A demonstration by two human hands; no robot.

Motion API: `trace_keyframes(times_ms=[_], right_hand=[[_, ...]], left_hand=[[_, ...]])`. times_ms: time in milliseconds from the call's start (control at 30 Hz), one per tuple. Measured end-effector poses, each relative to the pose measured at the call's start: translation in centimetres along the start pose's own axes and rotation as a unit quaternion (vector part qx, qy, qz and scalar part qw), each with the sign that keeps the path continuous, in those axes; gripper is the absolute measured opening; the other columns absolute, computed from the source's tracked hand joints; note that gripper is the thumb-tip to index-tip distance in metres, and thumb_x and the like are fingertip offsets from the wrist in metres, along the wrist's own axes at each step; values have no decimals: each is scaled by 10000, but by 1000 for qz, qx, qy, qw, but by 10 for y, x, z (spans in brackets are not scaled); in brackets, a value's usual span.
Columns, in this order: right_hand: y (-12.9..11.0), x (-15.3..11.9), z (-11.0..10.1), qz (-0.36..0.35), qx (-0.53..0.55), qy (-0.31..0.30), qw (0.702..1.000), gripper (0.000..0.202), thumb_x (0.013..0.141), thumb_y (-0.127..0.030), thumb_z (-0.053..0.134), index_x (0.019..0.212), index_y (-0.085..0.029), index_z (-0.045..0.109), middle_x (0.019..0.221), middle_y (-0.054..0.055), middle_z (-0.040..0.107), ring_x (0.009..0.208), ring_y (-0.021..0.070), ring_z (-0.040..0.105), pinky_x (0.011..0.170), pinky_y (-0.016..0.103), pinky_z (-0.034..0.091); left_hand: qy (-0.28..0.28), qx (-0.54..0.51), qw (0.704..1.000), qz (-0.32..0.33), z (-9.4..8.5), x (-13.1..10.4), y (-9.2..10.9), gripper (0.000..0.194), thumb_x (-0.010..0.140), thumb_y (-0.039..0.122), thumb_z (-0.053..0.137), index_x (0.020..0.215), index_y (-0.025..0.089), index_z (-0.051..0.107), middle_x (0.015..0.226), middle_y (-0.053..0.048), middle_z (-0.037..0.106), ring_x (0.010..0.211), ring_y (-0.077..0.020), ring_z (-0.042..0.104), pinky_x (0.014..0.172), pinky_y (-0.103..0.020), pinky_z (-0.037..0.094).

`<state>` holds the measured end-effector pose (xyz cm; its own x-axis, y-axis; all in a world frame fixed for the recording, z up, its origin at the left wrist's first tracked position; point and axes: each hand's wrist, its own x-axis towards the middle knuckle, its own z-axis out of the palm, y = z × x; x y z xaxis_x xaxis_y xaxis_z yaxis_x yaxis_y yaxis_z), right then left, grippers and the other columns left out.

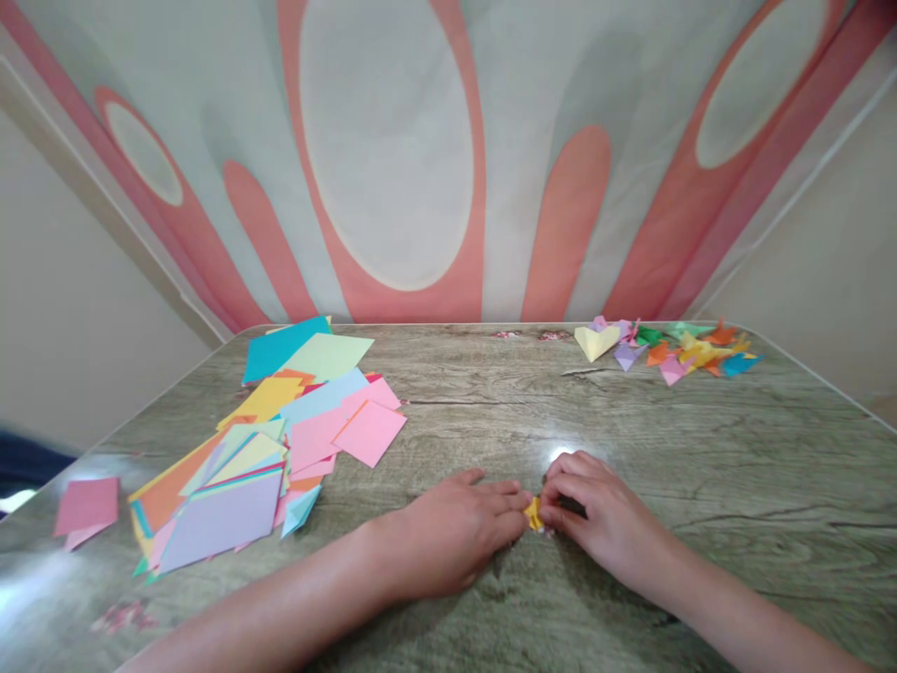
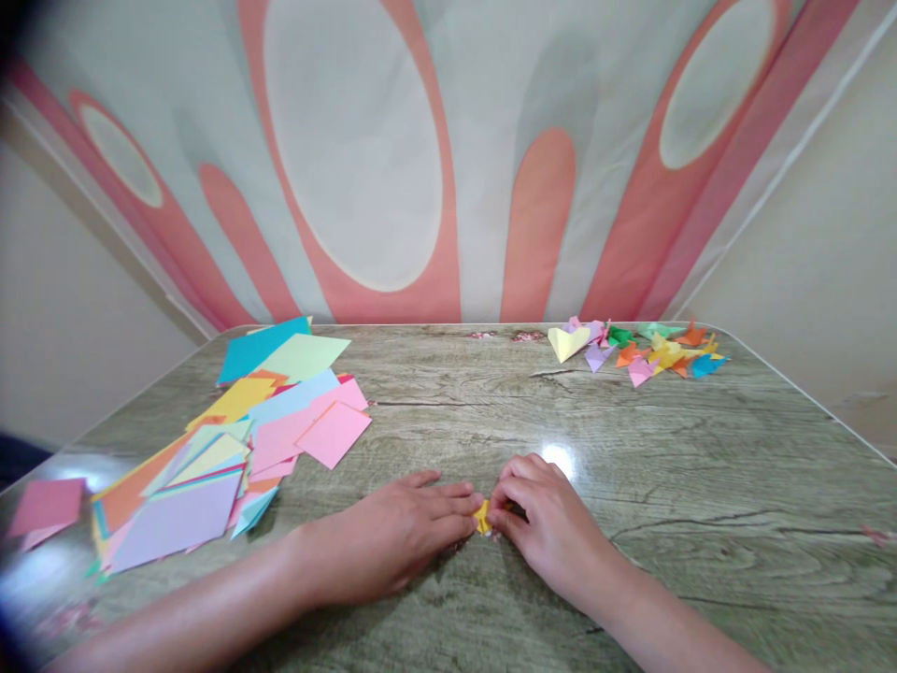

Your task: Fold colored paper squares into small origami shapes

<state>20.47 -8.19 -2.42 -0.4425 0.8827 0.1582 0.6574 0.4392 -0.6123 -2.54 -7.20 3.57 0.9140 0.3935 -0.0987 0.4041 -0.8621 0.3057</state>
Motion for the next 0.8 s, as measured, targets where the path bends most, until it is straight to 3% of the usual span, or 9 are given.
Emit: trace_keyframes(times_ms=[467, 800], right_hand=[[-13, 9, -4, 74, -52, -52, 995, 132, 787, -188, 684, 661, -220, 659, 743, 0, 611, 805, 191, 533, 716, 298, 373], [-21, 10, -5, 92, -70, -61, 991, 130, 807, -198, 652, 679, -215, 660, 761, 16, 609, 801, 195, 531, 700, 293, 379]], left_hand=[[25, -6, 1000, 18, 6, 0, -5, 429, 870, 147, 498, 1295, 197, 471, 1293, -94, 590, 1254, -224, 496, 1071, -410, 353], [27, 0, 999, 21, 5, 0, -4, 430, 867, 142, 503, 1292, 192, 465, 1261, -95, 609, 1245, -221, 502, 1052, -402, 377]])
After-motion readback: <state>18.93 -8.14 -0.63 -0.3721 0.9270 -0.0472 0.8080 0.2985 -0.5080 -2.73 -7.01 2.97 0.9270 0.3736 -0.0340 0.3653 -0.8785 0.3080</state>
